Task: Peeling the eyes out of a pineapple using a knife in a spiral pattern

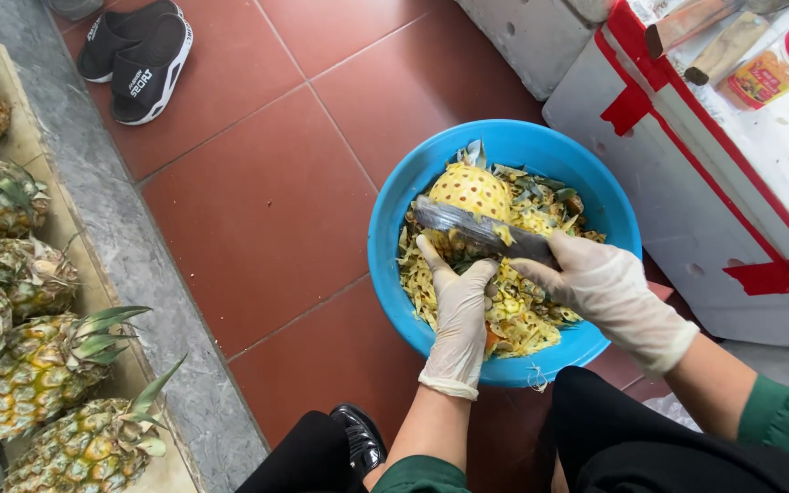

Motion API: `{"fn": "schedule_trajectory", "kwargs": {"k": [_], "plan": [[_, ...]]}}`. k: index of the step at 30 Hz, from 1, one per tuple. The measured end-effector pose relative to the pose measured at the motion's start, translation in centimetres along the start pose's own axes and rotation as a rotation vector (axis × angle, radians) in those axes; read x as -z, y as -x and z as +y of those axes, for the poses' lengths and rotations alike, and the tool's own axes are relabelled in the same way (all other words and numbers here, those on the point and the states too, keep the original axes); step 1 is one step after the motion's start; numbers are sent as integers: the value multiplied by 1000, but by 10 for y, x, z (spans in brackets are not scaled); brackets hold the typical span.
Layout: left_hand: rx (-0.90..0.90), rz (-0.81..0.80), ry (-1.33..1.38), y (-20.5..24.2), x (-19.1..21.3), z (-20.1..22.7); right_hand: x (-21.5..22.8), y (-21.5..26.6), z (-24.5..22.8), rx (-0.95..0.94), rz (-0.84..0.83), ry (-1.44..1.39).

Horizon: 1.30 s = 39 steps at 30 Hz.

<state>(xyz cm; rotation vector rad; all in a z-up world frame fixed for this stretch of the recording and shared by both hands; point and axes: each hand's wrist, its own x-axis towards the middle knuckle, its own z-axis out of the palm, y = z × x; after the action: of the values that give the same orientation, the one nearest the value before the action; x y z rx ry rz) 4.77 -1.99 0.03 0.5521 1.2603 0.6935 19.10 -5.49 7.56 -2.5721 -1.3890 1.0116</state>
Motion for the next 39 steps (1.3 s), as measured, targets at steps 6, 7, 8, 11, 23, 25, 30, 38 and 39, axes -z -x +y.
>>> {"fn": "schedule_trajectory", "kwargs": {"k": [6, 7, 8, 11, 23, 25, 30, 38, 39], "plan": [[-2, -20, -96, 20, -8, 20, -4, -67, 29, -97, -73, -249], [0, -24, -98, 18, -6, 15, -1, -52, 25, -102, -72, -250], [11, -20, -78, 14, -4, 12, 1, -39, 20, -107, -67, -277], [25, -4, -52, 20, -1, 26, 2, -12, 12, -103, -63, -255], [-8, -56, -70, 6, 6, -3, 1, -52, 20, -51, -7, -164], [3, -78, -19, 8, 6, 3, -2, -50, 31, -72, -20, -178], [-10, -79, 0, -8, 20, -10, -8, -38, 40, -114, -49, -173], [10, -170, 57, 1, 17, -12, 0, -78, 47, -195, -120, -604], [42, -183, 143, -9, 22, -26, 5, -70, 42, -207, -145, -712]]}}
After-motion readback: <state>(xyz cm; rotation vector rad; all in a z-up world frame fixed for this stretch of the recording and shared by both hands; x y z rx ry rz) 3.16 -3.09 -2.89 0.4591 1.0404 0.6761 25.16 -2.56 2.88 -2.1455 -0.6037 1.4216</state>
